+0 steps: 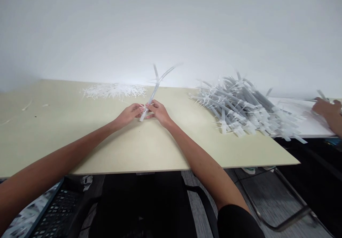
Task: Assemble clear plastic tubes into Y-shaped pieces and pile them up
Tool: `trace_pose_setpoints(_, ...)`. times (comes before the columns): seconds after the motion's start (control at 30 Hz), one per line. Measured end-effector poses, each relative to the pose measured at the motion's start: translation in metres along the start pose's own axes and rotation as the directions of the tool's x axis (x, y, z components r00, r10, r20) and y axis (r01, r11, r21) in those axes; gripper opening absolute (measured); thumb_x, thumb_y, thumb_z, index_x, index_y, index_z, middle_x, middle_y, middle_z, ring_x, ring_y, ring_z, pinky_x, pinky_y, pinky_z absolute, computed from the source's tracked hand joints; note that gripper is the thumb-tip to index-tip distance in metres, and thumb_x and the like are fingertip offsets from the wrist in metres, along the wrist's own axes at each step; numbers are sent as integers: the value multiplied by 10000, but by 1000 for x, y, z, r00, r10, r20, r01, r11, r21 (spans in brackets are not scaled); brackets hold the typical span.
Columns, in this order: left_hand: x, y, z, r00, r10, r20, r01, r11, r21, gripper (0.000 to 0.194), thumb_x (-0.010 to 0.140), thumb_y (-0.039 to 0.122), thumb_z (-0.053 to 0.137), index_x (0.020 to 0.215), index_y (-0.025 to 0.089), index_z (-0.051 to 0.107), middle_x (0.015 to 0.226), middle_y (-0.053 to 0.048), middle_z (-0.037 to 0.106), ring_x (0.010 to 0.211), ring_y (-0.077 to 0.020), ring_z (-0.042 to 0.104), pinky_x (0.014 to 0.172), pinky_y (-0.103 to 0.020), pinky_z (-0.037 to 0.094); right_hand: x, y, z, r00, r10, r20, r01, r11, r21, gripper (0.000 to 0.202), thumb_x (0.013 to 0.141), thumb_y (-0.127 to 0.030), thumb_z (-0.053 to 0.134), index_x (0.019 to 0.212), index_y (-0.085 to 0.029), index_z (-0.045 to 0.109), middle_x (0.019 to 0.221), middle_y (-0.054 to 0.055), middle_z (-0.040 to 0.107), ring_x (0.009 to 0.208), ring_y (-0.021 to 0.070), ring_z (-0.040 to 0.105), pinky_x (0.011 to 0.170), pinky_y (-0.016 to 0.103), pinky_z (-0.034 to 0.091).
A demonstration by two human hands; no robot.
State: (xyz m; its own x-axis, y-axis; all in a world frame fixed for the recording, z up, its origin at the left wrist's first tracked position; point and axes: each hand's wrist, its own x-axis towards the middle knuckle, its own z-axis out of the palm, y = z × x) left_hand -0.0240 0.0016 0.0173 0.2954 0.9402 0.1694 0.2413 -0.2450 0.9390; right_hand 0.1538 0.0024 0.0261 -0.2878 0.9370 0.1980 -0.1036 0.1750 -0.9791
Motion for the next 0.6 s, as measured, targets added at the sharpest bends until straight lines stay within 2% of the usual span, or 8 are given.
trace_pose_setpoints(0.07,-2,-1,4,1000,8,22,-9,998,54,503,772,577,526,1064,169,548,932,-60,632,791,-176,589,706,-297,444,1,2,1,1000,-3,-25,2,1000,-22,303,736,-457,647,828,-182,562,786,7,585,711,119,589,543,211,514)
trace_pose_setpoints(0.13,-4,0,6,999,18,44,-23,993,116,466,786,588,493,975,171,579,843,-38,627,751,-168,573,679,-284,431,1,4,2,999,-6,-50,2,998,-68,302,744,-463,633,790,-175,553,740,2,575,660,108,572,511,197,490)
trace_pose_setpoints(0.2,-5,0,7,997,43,63,-52,988,148,434,818,577,440,854,170,587,740,-19,600,691,-154,553,660,-276,421,1,6,3,997,-23,-74,10,984,-176,310,781,-478,584,771,-170,556,712,11,587,614,109,569,494,206,483)
trace_pose_setpoints(0.27,-4,-2,7,997,61,37,-65,988,138,439,846,560,384,794,169,576,677,-9,564,635,-140,529,643,-273,420,0,9,4,993,-56,-106,17,941,-337,345,831,-497,503,782,-165,581,694,24,607,559,108,570,490,217,480)
trace_pose_setpoints(0.33,-2,-3,8,999,40,-30,-37,994,103,447,854,552,359,786,165,572,688,-14,555,605,-129,513,627,-271,429,-2,11,5,983,-101,-153,18,884,-468,361,861,-496,448,865,-169,601,683,21,616,510,103,566,494,224,479)
trace_pose_setpoints(0.4,-1,-5,8,997,-8,-74,14,997,80,447,847,549,364,794,162,580,731,-25,564,606,-125,509,614,-268,445,-4,11,7,970,-161,-181,37,839,-542,349,855,-463,476,1049,-189,571,720,10,624,518,106,579,523,235,492)
trace_pose_setpoints(0.5,0,-3,8,996,0,-93,10,994,106,426,837,545,388,824,171,591,808,-30,589,653,-128,523,618,-258,459,-7,6,10,964,-237,-123,113,781,-615,478,834,-374,532,1287,-251,442,828,5,643,632,122,622,626,267,522)
trace_pose_setpoints(0.6,-2,2,6,994,53,-99,-37,987,157,417,829,564,411,842,186,587,805,-15,591,665,-128,526,616,-248,451,-8,2,11,965,-261,-9,192,733,-652,451,859,-298,493,1309,-279,463,865,3,666,730,125,638,749,294,520)
